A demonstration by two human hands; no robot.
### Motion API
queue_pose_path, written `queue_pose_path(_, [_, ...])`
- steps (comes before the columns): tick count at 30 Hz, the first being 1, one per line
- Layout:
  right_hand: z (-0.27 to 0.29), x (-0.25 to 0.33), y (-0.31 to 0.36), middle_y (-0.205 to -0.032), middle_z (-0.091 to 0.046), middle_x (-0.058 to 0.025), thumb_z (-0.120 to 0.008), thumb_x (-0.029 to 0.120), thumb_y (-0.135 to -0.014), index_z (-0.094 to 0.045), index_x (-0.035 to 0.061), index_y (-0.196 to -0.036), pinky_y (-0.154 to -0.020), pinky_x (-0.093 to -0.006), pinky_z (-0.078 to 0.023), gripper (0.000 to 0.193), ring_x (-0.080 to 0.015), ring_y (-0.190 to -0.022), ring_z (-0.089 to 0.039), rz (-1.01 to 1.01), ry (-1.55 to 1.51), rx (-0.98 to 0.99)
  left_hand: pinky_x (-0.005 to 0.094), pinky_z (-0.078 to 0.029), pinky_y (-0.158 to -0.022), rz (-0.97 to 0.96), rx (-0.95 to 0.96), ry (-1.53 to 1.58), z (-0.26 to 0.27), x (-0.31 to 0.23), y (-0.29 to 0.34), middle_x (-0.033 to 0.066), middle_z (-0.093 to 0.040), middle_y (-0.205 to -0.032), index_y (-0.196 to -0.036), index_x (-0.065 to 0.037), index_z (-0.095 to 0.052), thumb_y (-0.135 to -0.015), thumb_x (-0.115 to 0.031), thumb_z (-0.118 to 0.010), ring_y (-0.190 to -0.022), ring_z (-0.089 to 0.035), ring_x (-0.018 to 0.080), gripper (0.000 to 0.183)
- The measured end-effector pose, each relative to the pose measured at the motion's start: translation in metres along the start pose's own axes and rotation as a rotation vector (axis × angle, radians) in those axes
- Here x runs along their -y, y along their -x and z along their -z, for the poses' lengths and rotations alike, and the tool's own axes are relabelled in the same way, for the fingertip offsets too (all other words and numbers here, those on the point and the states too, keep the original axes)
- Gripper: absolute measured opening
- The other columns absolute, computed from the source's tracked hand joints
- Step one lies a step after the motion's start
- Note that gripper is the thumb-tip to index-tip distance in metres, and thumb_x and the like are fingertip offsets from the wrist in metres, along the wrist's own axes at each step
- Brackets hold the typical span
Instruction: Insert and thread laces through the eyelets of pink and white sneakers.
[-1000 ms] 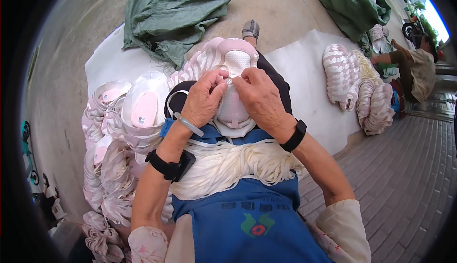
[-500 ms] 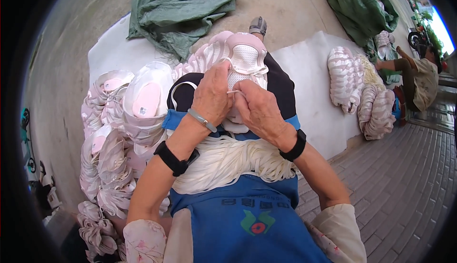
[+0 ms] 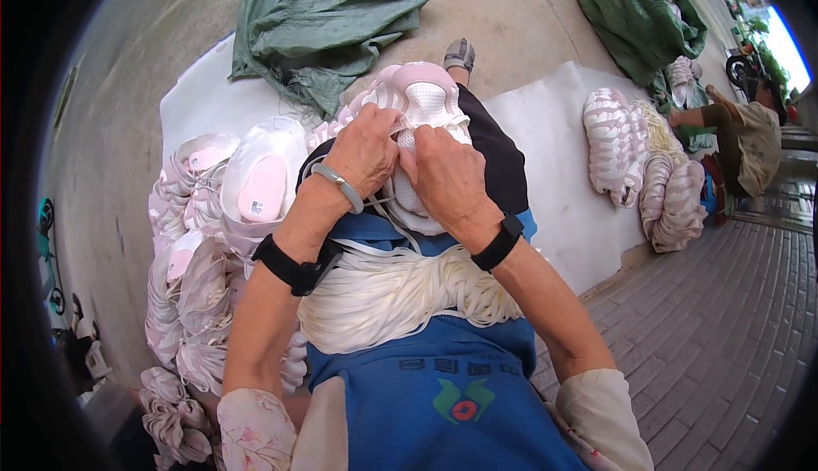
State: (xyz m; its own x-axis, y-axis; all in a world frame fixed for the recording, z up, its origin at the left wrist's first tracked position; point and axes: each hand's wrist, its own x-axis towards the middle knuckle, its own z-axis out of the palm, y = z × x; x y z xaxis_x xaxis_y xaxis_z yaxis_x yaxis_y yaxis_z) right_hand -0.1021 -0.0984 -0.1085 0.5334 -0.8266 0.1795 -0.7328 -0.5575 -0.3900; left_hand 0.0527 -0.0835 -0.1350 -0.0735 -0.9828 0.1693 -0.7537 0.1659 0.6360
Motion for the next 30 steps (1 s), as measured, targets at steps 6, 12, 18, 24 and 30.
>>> queue_pose_path(6, [-0.001, -0.005, -0.006, -0.077, -0.062, -0.0127, -0.064, 0.025, -0.083, -0.057, 0.0044, -0.078, -0.059, -0.0381, -0.053, 0.022, -0.0294, -0.065, -0.066, -0.058, 0.091, 0.074, 0.0421, -0.046, -0.082, 0.015, 0.114, 0.071, 0.012, 0.002, -0.004, 0.022, -0.055, -0.093, -0.101, 0.004, -0.057, -0.078, -0.001, -0.051, -0.09, -0.055, 0.0394, 0.025])
queue_pose_path(12, [-0.003, -0.009, -0.005, -0.074, -0.062, -0.0114, -0.064, 0.026, -0.083, -0.057, 0.0047, -0.075, -0.056, -0.0369, -0.053, 0.024, -0.0288, -0.062, -0.065, -0.021, 0.07, 0.027, 0.0388, -0.046, -0.079, -0.012, 0.195, 0.116, 0.02, 0.006, -0.007, 0.0199, -0.056, -0.09, -0.102, 0.003, -0.058, -0.077, -0.002, -0.052, -0.085, -0.056, 0.0371, 0.026])
queue_pose_path(18, [-0.008, -0.01, -0.002, -0.072, -0.06, -0.0104, -0.066, 0.027, -0.083, -0.057, 0.0047, -0.075, -0.055, -0.0359, -0.052, 0.025, -0.0279, -0.061, -0.064, 0.017, 0.033, -0.033, 0.0365, -0.046, -0.075, 0.015, 0.151, 0.215, 0.018, 0.001, -0.004, 0.0175, -0.055, -0.088, -0.097, 0.003, -0.055, -0.077, 0.0, -0.053, -0.081, -0.055, 0.0331, 0.02])
queue_pose_path(24, [-0.01, -0.012, -0.002, -0.071, -0.059, -0.0094, -0.064, 0.025, -0.084, -0.057, 0.0052, -0.074, -0.055, -0.0354, -0.052, 0.023, -0.0264, -0.061, -0.064, 0.048, 0.004, -0.052, 0.0342, -0.046, -0.073, 0.003, 0.107, 0.213, 0.015, -0.001, 0.0, 0.0152, -0.055, -0.087, -0.097, 0.001, -0.054, -0.078, 0.0, -0.053, -0.078, -0.055, 0.0286, 0.019])
queue_pose_path(30, [-0.006, -0.018, -0.008, -0.071, -0.061, -0.0095, -0.064, 0.025, -0.084, -0.057, 0.0053, -0.073, -0.055, -0.0353, -0.052, 0.023, -0.0265, -0.061, -0.064, 0.134, 0.05, -0.029, 0.031, -0.046, -0.072, 0.039, 0.194, 0.324, 0.019, 0.003, -0.006, 0.0105, -0.055, -0.083, -0.097, 0.0, -0.054, -0.078, 0.0, -0.054, -0.075, -0.053, 0.0203, 0.019])
